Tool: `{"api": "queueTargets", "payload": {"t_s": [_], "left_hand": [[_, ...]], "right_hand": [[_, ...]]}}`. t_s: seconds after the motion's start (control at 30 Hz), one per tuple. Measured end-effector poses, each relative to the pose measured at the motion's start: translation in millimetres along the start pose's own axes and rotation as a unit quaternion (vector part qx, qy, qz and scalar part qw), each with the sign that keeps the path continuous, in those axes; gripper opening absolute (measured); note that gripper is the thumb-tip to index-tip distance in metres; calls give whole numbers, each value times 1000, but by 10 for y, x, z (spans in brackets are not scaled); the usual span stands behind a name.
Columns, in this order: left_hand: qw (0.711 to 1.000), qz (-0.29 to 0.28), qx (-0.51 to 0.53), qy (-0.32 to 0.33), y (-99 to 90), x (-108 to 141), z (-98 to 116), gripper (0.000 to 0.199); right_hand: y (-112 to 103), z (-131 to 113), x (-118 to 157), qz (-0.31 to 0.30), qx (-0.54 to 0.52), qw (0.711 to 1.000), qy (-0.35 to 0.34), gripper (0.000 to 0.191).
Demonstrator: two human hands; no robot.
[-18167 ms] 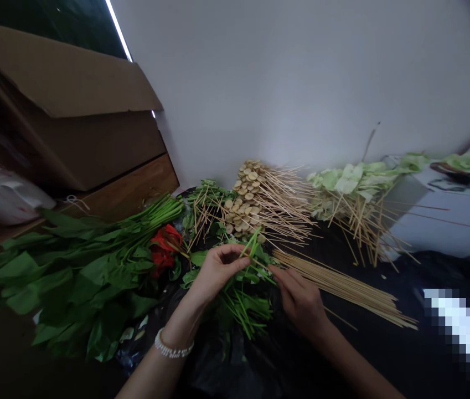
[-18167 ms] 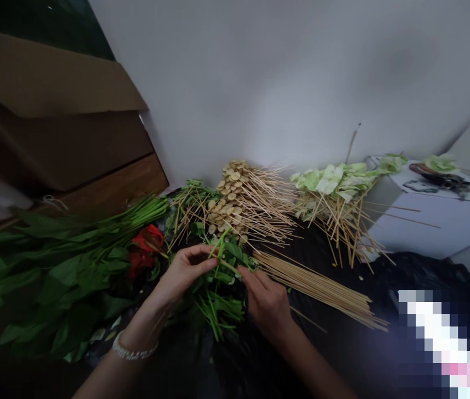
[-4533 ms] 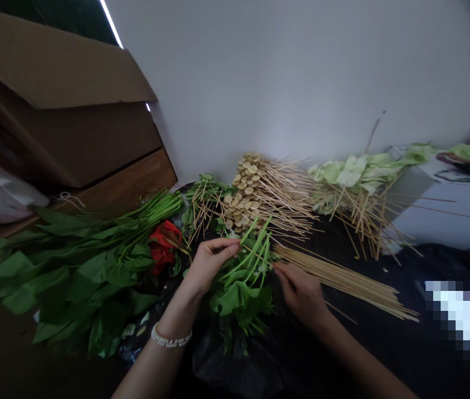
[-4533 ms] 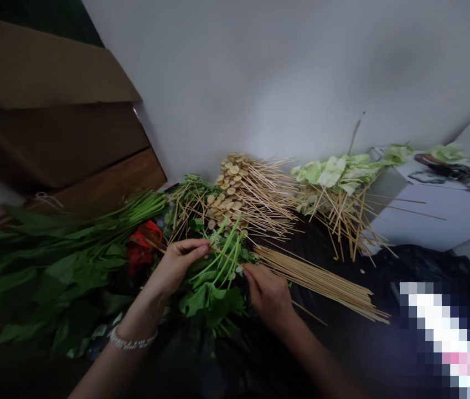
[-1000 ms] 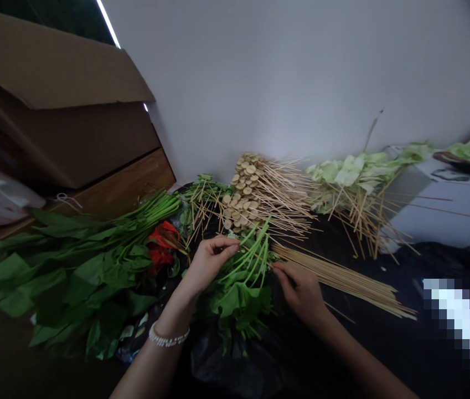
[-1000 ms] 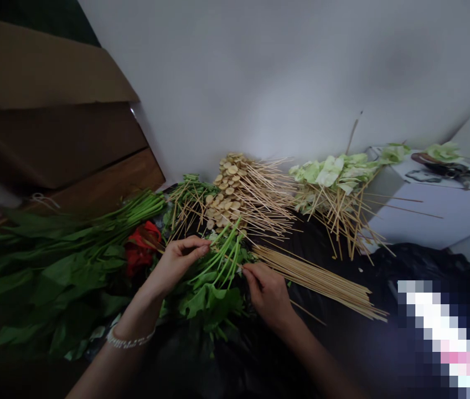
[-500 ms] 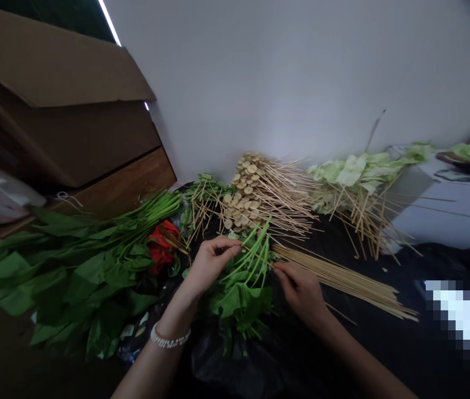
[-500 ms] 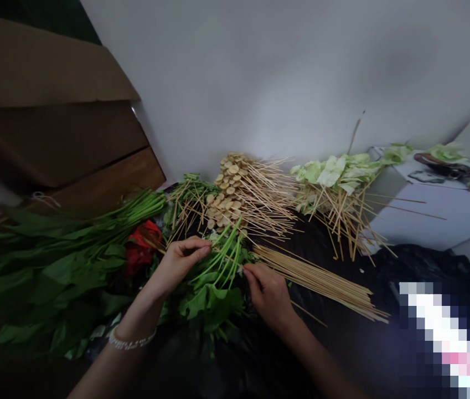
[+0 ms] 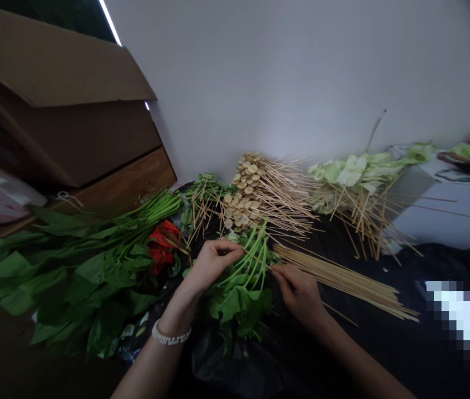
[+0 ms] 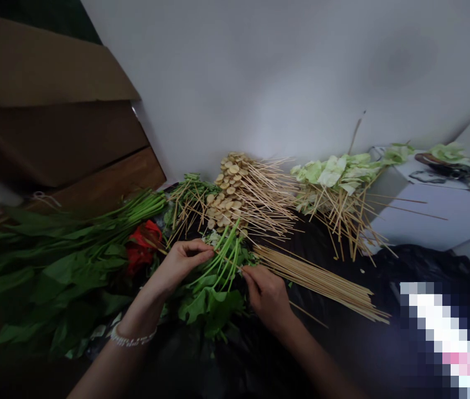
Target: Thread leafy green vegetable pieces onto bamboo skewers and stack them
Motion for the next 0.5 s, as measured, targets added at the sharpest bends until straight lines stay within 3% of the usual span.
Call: {"api": "queueTargets", "payload": {"t_s": [0.2,0.33,0.43,0.5], "left_hand": [[999,-44,7,-31,45,-16,-58,19],[999,-42,9,-1,67,-12,-40,28],[993,-119,2,16,169,41,18,39],[984,-173,-31,20,230,91,67,32]], "right_hand": [[23,17,19,-7,9,1000,-5,20],[19,1,10,-6,8,1000,-6,20],[15,-15,6,-9,9,1000,-10,20],[5,-22,3,-7,11,1000,-16,20]]}}
Point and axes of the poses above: each hand's wrist, its own x-axis away from the middle knuckle, its own y-axis out of the palm, z = x × y, the point moved 4 cm from there along -x, towards the middle knuckle, and after that the axes turned 1 degree about z, right-handed, at the moved point
